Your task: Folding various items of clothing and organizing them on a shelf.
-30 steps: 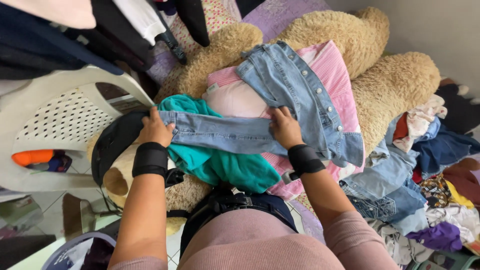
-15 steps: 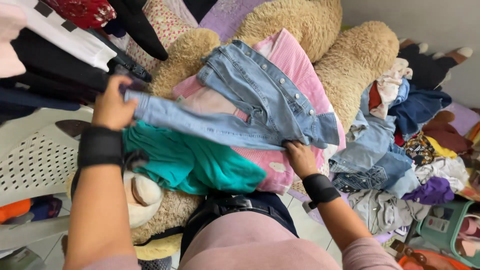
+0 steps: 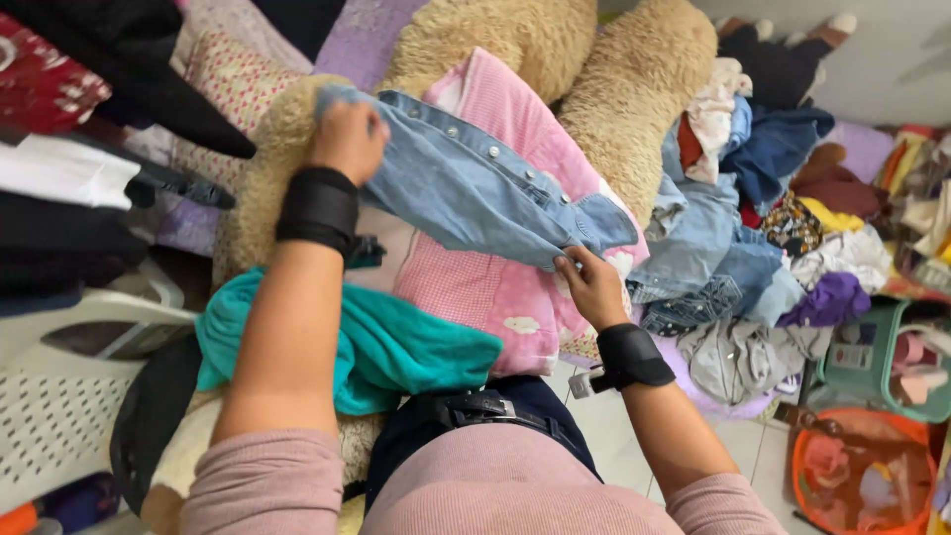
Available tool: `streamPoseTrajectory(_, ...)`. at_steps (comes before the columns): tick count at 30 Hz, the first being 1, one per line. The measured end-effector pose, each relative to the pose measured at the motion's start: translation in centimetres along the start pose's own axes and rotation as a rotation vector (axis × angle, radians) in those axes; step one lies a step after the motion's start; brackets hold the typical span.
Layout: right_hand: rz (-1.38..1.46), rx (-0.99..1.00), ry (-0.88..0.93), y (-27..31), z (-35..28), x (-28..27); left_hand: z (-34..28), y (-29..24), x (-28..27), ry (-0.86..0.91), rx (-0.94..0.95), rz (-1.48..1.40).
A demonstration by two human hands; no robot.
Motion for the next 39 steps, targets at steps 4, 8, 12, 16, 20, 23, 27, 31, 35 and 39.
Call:
streamPoseTrajectory(4, -0.032, 0.015, 0.006, -3.4, 1.9, 1.4, -4.3, -4.1, 2.3, 0.080, -0.076, 0.061)
streamPoseTrajectory(8, -0.162, -0.081, 0.047, -1.8, 2.0, 1.9, -4.7, -5.0, 2.8, 0.145, -0.151, 0.104)
streamPoseTrajectory(12, -0.159, -0.184, -0.017, 0.8, 0.1, 0.1, -3.0, -3.1, 5.8, 0.299, -0.123, 0.100)
streamPoseTrajectory(16, -0.071, -0.315, -0.152, 2.7, 0.2, -1.4, -0.8, -4.7, 4.4, 0.238, -0.003, 0.134)
streamPoseTrajectory(20, -0.078, -0.092, -0.195, -0.4, 2.3, -0.6, 0.7, -6.4, 3.7, 0.195, 0.034, 0.160)
streamPoseTrajectory(23, -0.154, -0.031, -0.240, -1.7, 3.1, 0.0, 0.9, -6.9, 2.5, 0.115, 0.040, 0.161)
streamPoseTrajectory(27, -0.179, 0.026, -0.274, -1.4, 3.5, -0.3, 0.4, -7.9, 1.2, 0.042, 0.042, 0.168)
streamPoseTrajectory(31, -0.221, 0.059, -0.216, -4.2, 4.8, 1.7, -2.8, -9.6, 3.8, 0.195, 0.016, 0.216)
streamPoseTrajectory(35, -0.263, 0.164, -0.085, -5.9, 5.9, 2.9, -6.4, -7.0, 9.6, 0.278, 0.093, 0.266)
streamPoseTrajectory(39, -0.257, 0.239, -0.105, -4.5, 4.7, 0.9, -7.5, -7.6, 9.9, 0.291, 0.071, 0.338)
Point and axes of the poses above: each hand's wrist, its own z-axis towards the middle knuckle, its own x-axis out of the palm, y = z × x, the point moved 9 cm from there along z, towards the middle knuckle, and after that the axes turned 1 degree about -x, right-handed, at the moved point
